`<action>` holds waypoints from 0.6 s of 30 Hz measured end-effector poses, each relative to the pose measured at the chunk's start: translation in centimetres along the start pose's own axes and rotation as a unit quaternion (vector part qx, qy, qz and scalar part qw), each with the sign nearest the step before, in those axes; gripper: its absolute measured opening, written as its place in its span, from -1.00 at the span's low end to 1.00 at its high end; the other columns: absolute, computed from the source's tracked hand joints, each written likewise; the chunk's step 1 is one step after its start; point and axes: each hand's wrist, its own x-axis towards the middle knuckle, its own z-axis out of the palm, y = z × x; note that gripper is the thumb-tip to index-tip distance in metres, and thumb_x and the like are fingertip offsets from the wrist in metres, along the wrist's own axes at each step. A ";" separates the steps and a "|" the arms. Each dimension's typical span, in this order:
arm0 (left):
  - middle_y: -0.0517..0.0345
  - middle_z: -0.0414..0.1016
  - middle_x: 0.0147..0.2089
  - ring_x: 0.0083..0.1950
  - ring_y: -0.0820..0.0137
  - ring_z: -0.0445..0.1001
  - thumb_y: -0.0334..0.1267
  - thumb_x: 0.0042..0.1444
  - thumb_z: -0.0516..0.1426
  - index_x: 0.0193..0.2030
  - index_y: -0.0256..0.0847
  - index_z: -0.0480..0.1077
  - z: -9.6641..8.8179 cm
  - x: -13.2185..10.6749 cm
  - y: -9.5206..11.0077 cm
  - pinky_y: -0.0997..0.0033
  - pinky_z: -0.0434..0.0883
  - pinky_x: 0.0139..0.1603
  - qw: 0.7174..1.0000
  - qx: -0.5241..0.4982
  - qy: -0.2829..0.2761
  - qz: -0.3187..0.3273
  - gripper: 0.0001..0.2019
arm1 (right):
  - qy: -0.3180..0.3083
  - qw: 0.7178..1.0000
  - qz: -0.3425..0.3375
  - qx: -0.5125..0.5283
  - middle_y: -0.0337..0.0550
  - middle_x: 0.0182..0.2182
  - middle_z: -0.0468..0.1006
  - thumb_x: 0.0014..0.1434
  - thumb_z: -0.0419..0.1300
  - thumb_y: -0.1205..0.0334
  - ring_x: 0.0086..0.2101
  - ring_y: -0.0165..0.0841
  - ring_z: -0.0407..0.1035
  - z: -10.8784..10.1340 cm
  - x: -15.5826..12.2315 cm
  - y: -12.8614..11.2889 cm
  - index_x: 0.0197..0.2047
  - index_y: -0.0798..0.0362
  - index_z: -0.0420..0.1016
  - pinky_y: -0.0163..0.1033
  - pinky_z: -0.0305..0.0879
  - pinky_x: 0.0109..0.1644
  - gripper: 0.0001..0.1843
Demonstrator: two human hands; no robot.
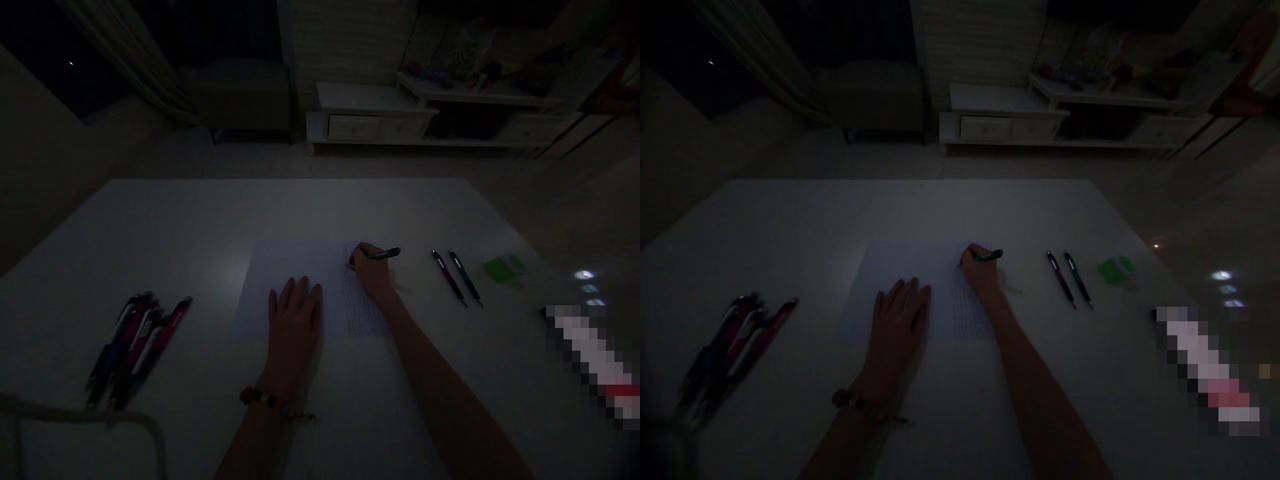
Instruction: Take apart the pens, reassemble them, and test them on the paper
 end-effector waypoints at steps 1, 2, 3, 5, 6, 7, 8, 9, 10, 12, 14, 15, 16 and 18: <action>0.03 0.25 0.22 0.27 0.13 0.11 -0.24 0.22 -0.06 0.10 -0.05 0.30 0.0 0.0 0.0 -0.20 0.01 0.23 1.000 0.000 -0.001 0.000 -0.67 | -0.001 1.000 -0.003 -0.002 -0.28 -0.67 0.30 -0.04 -0.05 0.26 -0.58 -0.46 0.19 0.0 0.0 0.0 -0.64 0.08 0.28 -0.38 0.07 -0.52 -0.78; 0.04 0.25 0.22 0.27 0.12 0.11 -0.24 0.22 -0.06 0.10 -0.05 0.30 0.0 0.0 0.0 -0.21 0.01 0.23 1.000 0.001 -0.003 0.000 -0.67 | -0.002 1.000 -0.004 -0.002 -0.28 -0.67 0.30 -0.04 -0.04 0.26 -0.58 -0.46 0.20 0.0 0.0 0.0 -0.64 0.08 0.28 -0.38 0.07 -0.52 -0.78; 0.03 0.25 0.22 0.27 0.12 0.11 -0.24 0.22 -0.06 0.10 -0.05 0.30 0.0 0.0 0.1 -0.21 0.01 0.23 1.000 0.001 -0.004 0.000 -0.66 | -0.005 1.000 -0.002 -0.001 -0.27 -0.67 0.30 -0.04 -0.04 0.26 -0.58 -0.46 0.20 0.0 0.0 0.0 -0.64 0.08 0.27 -0.38 0.07 -0.52 -0.78; 0.04 0.25 0.22 0.27 0.12 0.11 -0.24 0.21 -0.05 0.11 -0.05 0.30 0.0 0.0 0.1 -0.21 0.01 0.23 1.000 0.003 -0.006 -0.004 -0.66 | -0.013 1.000 0.010 0.003 -0.27 -0.68 0.31 -0.05 -0.04 0.27 -0.59 -0.46 0.21 0.0 -0.1 -0.1 -0.65 0.08 0.27 -0.38 0.08 -0.52 -0.79; 0.04 0.25 0.22 0.27 0.12 0.12 -0.24 0.21 -0.05 0.10 -0.05 0.30 -0.1 0.0 0.1 -0.21 0.01 0.23 1.000 0.003 -0.005 -0.005 -0.66 | -0.016 1.000 0.016 0.004 -0.27 -0.68 0.31 -0.05 -0.03 0.27 -0.59 -0.46 0.21 0.0 -0.1 -0.1 -0.65 0.08 0.28 -0.38 0.09 -0.52 -0.79; 0.04 0.25 0.22 0.27 0.12 0.12 -0.24 0.21 -0.05 0.10 -0.05 0.30 0.0 0.0 0.1 -0.21 0.01 0.23 1.000 0.003 -0.005 -0.007 -0.66 | -0.018 1.000 0.016 0.005 -0.27 -0.67 0.32 -0.06 -0.03 0.26 -0.59 -0.46 0.21 0.0 -0.1 -0.1 -0.65 0.08 0.28 -0.38 0.09 -0.52 -0.79; 0.04 0.25 0.22 0.27 0.13 0.12 -0.24 0.21 -0.05 0.10 -0.05 0.30 0.0 0.0 0.1 -0.21 0.01 0.23 1.000 0.002 -0.005 -0.008 -0.67 | -0.019 1.000 0.013 0.004 -0.27 -0.67 0.32 -0.06 -0.03 0.26 -0.59 -0.46 0.21 0.0 -0.1 -0.1 -0.65 0.08 0.28 -0.37 0.09 -0.52 -0.79; 0.04 0.25 0.22 0.27 0.13 0.12 -0.24 0.21 -0.05 0.10 -0.05 0.31 0.0 0.1 0.1 -0.20 0.01 0.23 1.000 0.000 -0.004 -0.008 -0.67 | -0.019 1.000 0.007 0.002 -0.27 -0.67 0.32 -0.06 -0.03 0.26 -0.58 -0.46 0.21 0.1 -0.1 -0.1 -0.64 0.08 0.28 -0.37 0.09 -0.52 -0.79; 0.04 0.25 0.22 0.27 0.13 0.12 -0.23 0.21 -0.05 0.10 -0.04 0.31 0.0 0.1 0.1 -0.21 0.01 0.23 1.000 -0.003 -0.003 -0.008 -0.67 | -0.015 1.000 0.001 0.002 -0.27 -0.67 0.31 -0.06 -0.03 0.26 -0.58 -0.46 0.21 0.1 -0.1 0.0 -0.64 0.08 0.28 -0.38 0.09 -0.52 -0.79; 0.05 0.26 0.21 0.27 0.13 0.13 -0.23 0.21 -0.05 0.09 -0.04 0.31 0.0 0.1 0.1 -0.21 0.01 0.23 1.000 -0.011 -0.002 -0.008 -0.67 | -0.007 1.000 -0.002 0.008 -0.28 -0.68 0.29 -0.06 -0.04 0.27 -0.59 -0.46 0.20 0.1 -0.1 0.0 -0.65 0.08 0.27 -0.38 0.08 -0.52 -0.79; 0.05 0.26 0.21 0.27 0.12 0.12 -0.23 0.21 -0.05 0.09 -0.04 0.31 0.1 0.1 0.1 -0.22 0.01 0.23 1.000 -0.013 -0.003 -0.009 -0.67 | 0.001 1.000 0.001 0.019 -0.28 -0.70 0.27 -0.06 -0.04 0.27 -0.60 -0.46 0.20 0.0 0.0 0.2 -0.66 0.08 0.27 -0.38 0.08 -0.53 -0.79; 0.05 0.26 0.21 0.27 0.12 0.12 -0.24 0.21 -0.05 0.09 -0.04 0.31 0.1 0.0 0.1 -0.21 0.00 0.23 1.000 -0.013 -0.004 -0.010 -0.67 | 0.003 1.000 0.000 0.026 -0.28 -0.70 0.27 -0.06 -0.04 0.27 -0.60 -0.46 0.19 0.0 0.0 0.3 -0.66 0.08 0.27 -0.38 0.08 -0.54 -0.78; 0.04 0.25 0.22 0.27 0.12 0.11 -0.24 0.21 -0.06 0.09 -0.04 0.31 0.1 0.0 0.1 -0.21 0.00 0.23 1.000 -0.013 -0.003 -0.010 -0.67 | 0.004 0.999 -0.002 0.033 -0.28 -0.69 0.27 -0.06 -0.04 0.26 -0.59 -0.46 0.20 -0.1 0.1 0.4 -0.66 0.08 0.27 -0.38 0.09 -0.54 -0.78; 0.04 0.24 0.22 0.28 0.13 0.10 -0.24 0.22 -0.06 0.09 -0.05 0.31 0.1 0.0 0.1 -0.21 -0.01 0.24 1.000 -0.012 -0.003 -0.011 -0.67 | 0.006 0.998 -0.003 0.061 -0.28 -0.67 0.29 -0.05 -0.02 0.23 -0.58 -0.47 0.21 -0.1 0.2 0.4 -0.62 0.08 0.29 -0.39 0.10 -0.54 -0.80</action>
